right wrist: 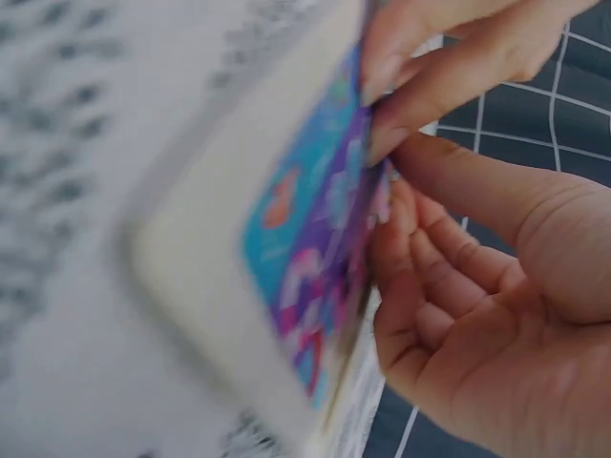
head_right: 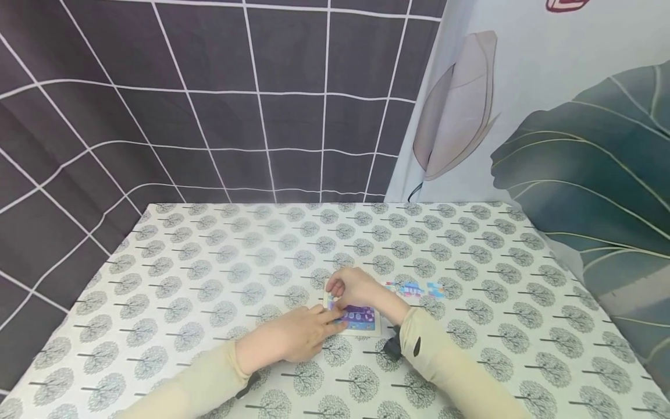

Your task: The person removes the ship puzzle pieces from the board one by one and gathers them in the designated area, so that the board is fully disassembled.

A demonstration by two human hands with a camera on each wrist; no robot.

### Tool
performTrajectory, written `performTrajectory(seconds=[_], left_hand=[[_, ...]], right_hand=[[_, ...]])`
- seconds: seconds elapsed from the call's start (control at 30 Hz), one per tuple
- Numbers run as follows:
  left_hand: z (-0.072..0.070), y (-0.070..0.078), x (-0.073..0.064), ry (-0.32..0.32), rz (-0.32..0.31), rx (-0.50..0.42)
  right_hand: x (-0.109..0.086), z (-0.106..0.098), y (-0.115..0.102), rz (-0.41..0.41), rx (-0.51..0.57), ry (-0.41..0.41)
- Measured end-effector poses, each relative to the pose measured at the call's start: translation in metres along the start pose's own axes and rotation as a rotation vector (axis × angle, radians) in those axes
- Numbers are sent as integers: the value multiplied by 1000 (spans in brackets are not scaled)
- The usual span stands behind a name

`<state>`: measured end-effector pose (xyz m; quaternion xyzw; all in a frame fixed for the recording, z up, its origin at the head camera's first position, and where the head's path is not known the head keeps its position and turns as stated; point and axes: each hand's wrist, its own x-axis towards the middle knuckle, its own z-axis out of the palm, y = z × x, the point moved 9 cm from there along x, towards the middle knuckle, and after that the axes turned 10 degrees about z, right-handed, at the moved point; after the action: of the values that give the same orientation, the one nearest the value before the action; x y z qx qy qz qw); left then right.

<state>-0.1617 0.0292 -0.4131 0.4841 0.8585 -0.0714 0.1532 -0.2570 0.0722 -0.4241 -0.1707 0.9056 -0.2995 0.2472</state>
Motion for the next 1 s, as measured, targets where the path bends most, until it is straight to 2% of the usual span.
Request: performTrajectory(seconds=[0.17, 0.3, 0.37, 0.53, 0.7, 1.0], left_hand=[[0, -1, -2, 12, -12, -4], [1, 0, -3, 8, -12, 35], [3, 0, -4, -1, -8, 27], [11, -4, -9, -29, 6, -122], [13, -6, -13, -28, 32, -212], [8, -6, -16, -15, 43, -227]], right_hand=[[-2, -1, -3, -84, 8, 41], [-5, -1, -1, -145, -23, 71], [-7, -1, -1, -184, -40, 77], [-12, 0, 0, -265, -46, 79], [-15, 1, 1, -291, -66, 55], [-18, 1, -1, -282, -75, -3]])
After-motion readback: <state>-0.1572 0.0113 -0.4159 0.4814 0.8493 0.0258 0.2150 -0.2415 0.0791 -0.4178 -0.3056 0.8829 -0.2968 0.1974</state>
